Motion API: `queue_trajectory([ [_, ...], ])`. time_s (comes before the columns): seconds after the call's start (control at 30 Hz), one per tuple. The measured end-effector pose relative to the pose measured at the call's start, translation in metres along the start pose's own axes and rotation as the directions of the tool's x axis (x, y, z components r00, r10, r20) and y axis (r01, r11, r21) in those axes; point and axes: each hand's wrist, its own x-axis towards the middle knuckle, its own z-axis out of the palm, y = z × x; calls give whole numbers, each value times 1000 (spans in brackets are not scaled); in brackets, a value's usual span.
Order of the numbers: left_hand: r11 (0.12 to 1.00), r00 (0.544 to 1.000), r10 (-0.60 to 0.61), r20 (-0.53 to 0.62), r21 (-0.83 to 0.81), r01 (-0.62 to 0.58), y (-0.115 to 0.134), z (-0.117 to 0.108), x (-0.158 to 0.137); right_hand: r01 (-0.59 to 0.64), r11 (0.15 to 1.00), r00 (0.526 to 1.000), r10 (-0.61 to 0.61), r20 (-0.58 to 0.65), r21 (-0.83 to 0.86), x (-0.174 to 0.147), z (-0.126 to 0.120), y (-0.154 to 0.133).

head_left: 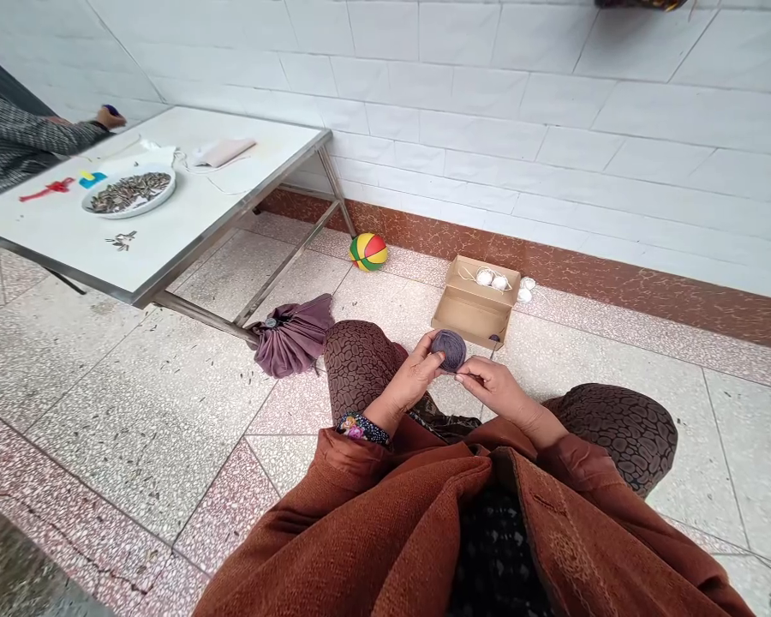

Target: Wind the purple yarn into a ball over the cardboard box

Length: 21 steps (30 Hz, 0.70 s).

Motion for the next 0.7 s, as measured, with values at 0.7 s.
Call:
queue_trajectory([
  [0.7,977,979,-128,160,192,96,-6,9,-12,-135,968,954,185,-235,212,15,-22,0],
])
